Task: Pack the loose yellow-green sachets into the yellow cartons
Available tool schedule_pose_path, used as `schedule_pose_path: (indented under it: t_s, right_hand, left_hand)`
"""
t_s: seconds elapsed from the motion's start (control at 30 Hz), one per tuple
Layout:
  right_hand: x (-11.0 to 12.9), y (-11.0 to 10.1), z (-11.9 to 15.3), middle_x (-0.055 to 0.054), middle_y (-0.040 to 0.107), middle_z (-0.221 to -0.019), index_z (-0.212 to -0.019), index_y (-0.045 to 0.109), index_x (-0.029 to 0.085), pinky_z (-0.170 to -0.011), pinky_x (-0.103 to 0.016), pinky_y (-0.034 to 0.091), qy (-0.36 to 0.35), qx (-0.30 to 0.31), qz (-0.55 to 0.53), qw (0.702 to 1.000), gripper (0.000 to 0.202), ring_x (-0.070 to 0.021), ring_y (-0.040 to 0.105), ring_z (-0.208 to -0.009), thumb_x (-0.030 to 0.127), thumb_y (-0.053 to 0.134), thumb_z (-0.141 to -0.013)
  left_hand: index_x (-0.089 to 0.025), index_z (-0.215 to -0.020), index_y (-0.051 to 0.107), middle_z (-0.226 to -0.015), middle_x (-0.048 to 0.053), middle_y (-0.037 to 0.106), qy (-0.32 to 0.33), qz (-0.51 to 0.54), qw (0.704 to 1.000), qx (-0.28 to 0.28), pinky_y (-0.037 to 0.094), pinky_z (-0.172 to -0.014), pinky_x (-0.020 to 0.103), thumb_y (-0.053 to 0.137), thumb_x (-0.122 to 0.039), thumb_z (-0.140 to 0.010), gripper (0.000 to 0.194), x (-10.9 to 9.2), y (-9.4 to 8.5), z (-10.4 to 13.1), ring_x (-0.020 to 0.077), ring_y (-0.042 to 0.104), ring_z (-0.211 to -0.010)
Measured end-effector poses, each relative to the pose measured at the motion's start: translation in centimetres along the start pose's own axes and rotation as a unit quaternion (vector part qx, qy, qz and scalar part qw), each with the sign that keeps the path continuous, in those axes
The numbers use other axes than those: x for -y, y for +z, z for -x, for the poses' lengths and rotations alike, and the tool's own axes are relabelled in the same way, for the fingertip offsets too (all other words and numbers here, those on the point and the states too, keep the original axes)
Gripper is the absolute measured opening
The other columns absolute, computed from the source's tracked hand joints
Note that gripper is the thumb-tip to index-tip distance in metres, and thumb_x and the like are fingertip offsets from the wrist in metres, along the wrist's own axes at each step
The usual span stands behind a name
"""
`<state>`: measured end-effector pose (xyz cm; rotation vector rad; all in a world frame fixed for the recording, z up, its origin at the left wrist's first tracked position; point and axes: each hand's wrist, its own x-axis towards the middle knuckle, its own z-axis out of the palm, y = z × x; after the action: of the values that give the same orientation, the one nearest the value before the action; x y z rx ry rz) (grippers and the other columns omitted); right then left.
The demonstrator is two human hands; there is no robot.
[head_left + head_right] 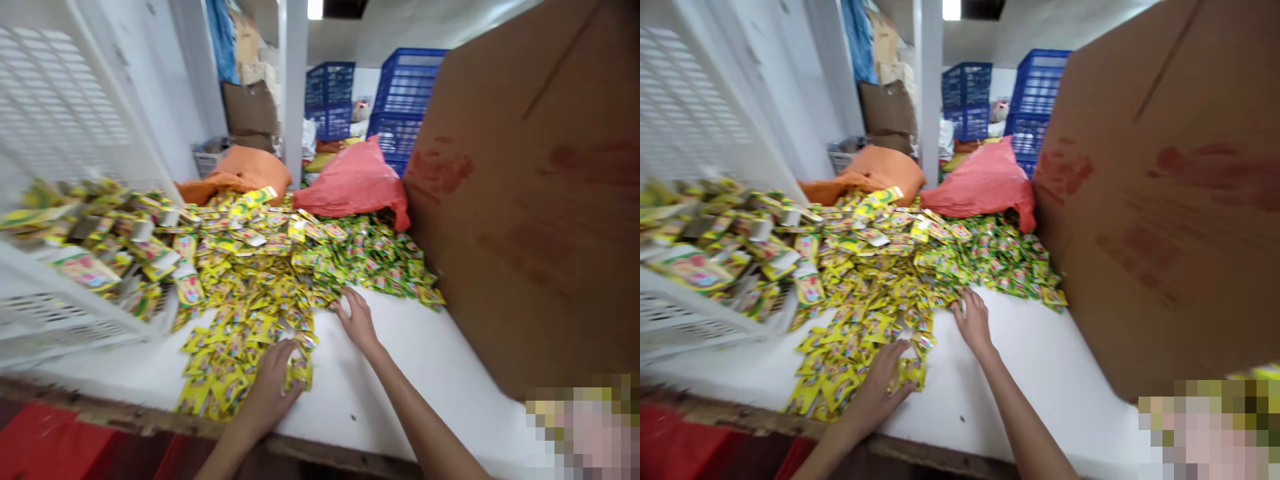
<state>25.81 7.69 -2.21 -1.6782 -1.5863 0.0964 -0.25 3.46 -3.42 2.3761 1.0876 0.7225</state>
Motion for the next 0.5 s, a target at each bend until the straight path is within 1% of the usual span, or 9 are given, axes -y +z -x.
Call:
schedule_pose_path:
  t_s: [0.07, 0.13, 0.2, 0.27, 0.3, 0.33, 0.4, 0.43, 0.5]
  right_hand:
    - [-0.3, 1.8, 1.1, -0.012, 0.048, -0.128, -0.122, 0.048, 0.018, -0.097, -0.048, 0.034, -0.024, 0.017, 0.029, 0.999, 0.042, -0.0276, 0.039, -0.122, 0.034, 0.045, -0.083]
    - [-0.9, 3.6, 2.6, -0.013, 0.047, -0.130, -0.123, 0.047, 0.017, -0.098, -0.049, 0.033, -0.044, 0.022, 0.047, 0.998, 0.045, -0.0291, 0.039, -0.123, 0.038, 0.046, -0.082]
    - [-1.9, 5.0, 3.8, -0.013, 0.048, -0.128, -0.123, 0.046, 0.018, -0.098, -0.048, 0.036, -0.054, 0.022, 0.045, 0.997, 0.047, -0.0285, 0.043, -0.120, 0.041, 0.045, -0.083]
    - [-2.9, 5.9, 4.4, -0.013, 0.050, -0.126, -0.122, 0.047, 0.018, -0.097, -0.046, 0.038, -0.061, 0.013, 0.036, 0.997, 0.047, -0.0278, 0.046, -0.117, 0.044, 0.043, -0.083]
    - [-3.5, 6.1, 4.6, -0.013, 0.051, -0.125, -0.120, 0.048, 0.018, -0.096, -0.046, 0.039, -0.063, 0.009, 0.037, 0.997, 0.047, -0.0282, 0.048, -0.116, 0.045, 0.043, -0.082]
    - [-4.0, 6.4, 4.7, -0.013, 0.051, -0.124, -0.119, 0.049, 0.019, -0.096, -0.047, 0.040, -0.065, 0.004, 0.039, 0.997, 0.047, -0.0289, 0.048, -0.114, 0.046, 0.043, -0.082]
    - [-5.0, 6.6, 4.8, -0.013, 0.053, -0.121, -0.117, 0.050, 0.020, -0.092, -0.048, 0.043, -0.068, -0.004, 0.035, 0.997, 0.047, -0.0302, 0.051, -0.111, 0.048, 0.044, -0.080]
    - [-5.4, 6.7, 4.8, -0.013, 0.055, -0.118, -0.116, 0.050, 0.021, -0.090, -0.048, 0.044, -0.068, -0.008, 0.028, 0.997, 0.046, -0.0307, 0.053, -0.108, 0.048, 0.045, -0.079]
    - [-5.6, 6.4, 3.9, -0.013, 0.057, -0.112, -0.112, 0.050, 0.023, -0.086, -0.050, 0.046, -0.064, -0.025, 0.010, 0.998, 0.045, -0.0323, 0.056, -0.102, 0.049, 0.046, -0.076]
  left_hand:
    - [-0.021, -0.134, 0.032, -0.138, 0.014, 0.037, -0.022, -0.014, 0.999, -0.034, 0.031, -0.104, 0.046, 0.052, -0.036, -0.081, 0.059, 0.9, -1.7, -0.4, 0.0271, 0.032, -0.129]
    - [-0.020, -0.134, 0.031, -0.138, 0.014, 0.035, -0.055, -0.048, 0.993, -0.096, 0.030, -0.105, 0.046, 0.051, -0.034, -0.082, 0.058, 3.0, -4.6, -1.6, 0.0266, 0.030, -0.130]
    - [-0.017, -0.134, 0.029, -0.137, 0.016, 0.034, -0.083, -0.094, 0.974, -0.191, 0.027, -0.105, 0.048, 0.052, -0.033, -0.081, 0.060, 5.8, -8.8, -3.8, 0.0275, 0.028, -0.130]
    - [-0.013, -0.134, 0.025, -0.135, 0.019, 0.031, -0.111, -0.134, 0.941, -0.291, 0.025, -0.105, 0.051, 0.055, -0.032, -0.078, 0.067, 8.1, -13.7, -6.9, 0.0303, 0.026, -0.130]
    - [-0.011, -0.134, 0.025, -0.134, 0.021, 0.031, -0.123, -0.146, 0.924, -0.332, 0.024, -0.105, 0.052, 0.058, -0.032, -0.076, 0.070, 8.8, -16.1, -8.6, 0.0320, 0.026, -0.130]
    - [-0.010, -0.133, 0.026, -0.133, 0.022, 0.032, -0.138, -0.152, 0.907, -0.369, 0.023, -0.104, 0.054, 0.060, -0.030, -0.074, 0.071, 9.0, -18.4, -10.2, 0.0333, 0.025, -0.130]
    - [-0.009, -0.131, 0.027, -0.132, 0.023, 0.032, -0.142, -0.160, 0.884, -0.415, 0.023, -0.104, 0.054, 0.062, -0.027, -0.073, 0.070, 8.1, -22.3, -12.4, 0.0347, 0.026, -0.129]
    - [-0.010, -0.131, 0.027, -0.132, 0.022, 0.033, -0.118, -0.173, 0.877, -0.432, 0.023, -0.104, 0.054, 0.061, -0.027, -0.074, 0.069, 7.0, -23.7, -12.7, 0.0340, 0.026, -0.129]
    - [-0.016, -0.133, 0.026, -0.138, 0.017, 0.027, -0.048, -0.227, 0.856, -0.463, 0.016, -0.108, 0.053, 0.059, -0.028, -0.076, 0.067, 4.6, -25.4, -11.5, 0.0319, 0.021, -0.132]
